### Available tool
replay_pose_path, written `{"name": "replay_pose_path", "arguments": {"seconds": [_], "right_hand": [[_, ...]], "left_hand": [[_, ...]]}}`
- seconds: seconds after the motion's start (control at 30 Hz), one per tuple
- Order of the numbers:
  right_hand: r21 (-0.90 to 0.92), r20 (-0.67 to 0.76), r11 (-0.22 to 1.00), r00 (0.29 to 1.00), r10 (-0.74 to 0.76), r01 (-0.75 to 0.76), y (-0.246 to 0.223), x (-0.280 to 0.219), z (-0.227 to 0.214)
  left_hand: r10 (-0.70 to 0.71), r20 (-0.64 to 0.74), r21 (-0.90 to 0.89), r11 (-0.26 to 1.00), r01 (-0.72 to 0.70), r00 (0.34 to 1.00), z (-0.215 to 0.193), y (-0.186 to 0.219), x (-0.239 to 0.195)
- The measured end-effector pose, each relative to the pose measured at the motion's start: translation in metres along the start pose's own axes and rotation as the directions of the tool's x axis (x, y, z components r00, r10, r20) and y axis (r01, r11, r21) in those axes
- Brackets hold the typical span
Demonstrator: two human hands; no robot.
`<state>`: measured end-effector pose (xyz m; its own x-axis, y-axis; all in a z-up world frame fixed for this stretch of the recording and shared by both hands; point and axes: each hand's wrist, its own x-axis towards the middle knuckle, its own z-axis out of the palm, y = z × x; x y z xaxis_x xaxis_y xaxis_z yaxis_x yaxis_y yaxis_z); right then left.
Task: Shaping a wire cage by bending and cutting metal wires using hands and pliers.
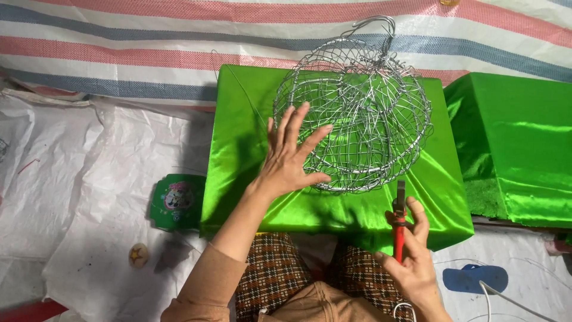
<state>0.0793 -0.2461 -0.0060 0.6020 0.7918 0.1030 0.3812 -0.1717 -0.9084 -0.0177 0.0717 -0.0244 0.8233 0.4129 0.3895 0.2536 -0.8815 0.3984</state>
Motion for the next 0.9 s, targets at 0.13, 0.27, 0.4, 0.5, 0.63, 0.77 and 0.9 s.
{"name": "replay_pose_path", "arguments": {"seconds": [0.13, 0.27, 0.4, 0.5, 0.63, 0.77, 0.9], "right_hand": [[0.123, 0.033, 0.982, 0.989, 0.143, -0.146, -0.005, -0.007, 0.011], [0.161, 0.047, 0.956, 0.97, 0.24, -0.245, 0.003, -0.016, 0.017], [0.156, 0.064, 0.94, 0.953, 0.297, -0.303, 0.0, -0.017, 0.015], [0.123, 0.073, 0.958, 0.965, 0.252, -0.259, 0.016, -0.022, 0.017], [0.098, 0.087, 0.932, 0.936, 0.341, -0.349, 0.023, -0.027, 0.022], [0.063, 0.08, 0.882, 0.883, 0.462, -0.467, 0.015, -0.022, 0.024], [0.055, 0.076, 0.783, 0.784, 0.616, -0.62, 0.014, -0.013, 0.02]], "left_hand": [[0.012, 0.047, -0.096, 0.995, -0.007, 0.999, 0.0, 0.0, 0.005], [-0.019, 0.117, -0.064, 0.998, 0.027, 0.993, -0.008, 0.004, 0.006], [-0.014, 0.113, -0.097, 0.995, 0.025, 0.994, -0.005, 0.004, 0.006], [-0.002, 0.102, -0.138, 0.99, 0.017, 0.995, -0.002, 0.004, 0.004], [-0.023, 0.12, -0.167, 0.985, 0.043, 0.992, -0.012, 0.01, 0.005], [-0.009, 0.126, -0.185, 0.982, 0.033, 0.992, -0.012, 0.01, 0.005], [-0.022, 0.123, -0.147, 0.988, 0.04, 0.992, -0.011, 0.014, 0.006]]}}
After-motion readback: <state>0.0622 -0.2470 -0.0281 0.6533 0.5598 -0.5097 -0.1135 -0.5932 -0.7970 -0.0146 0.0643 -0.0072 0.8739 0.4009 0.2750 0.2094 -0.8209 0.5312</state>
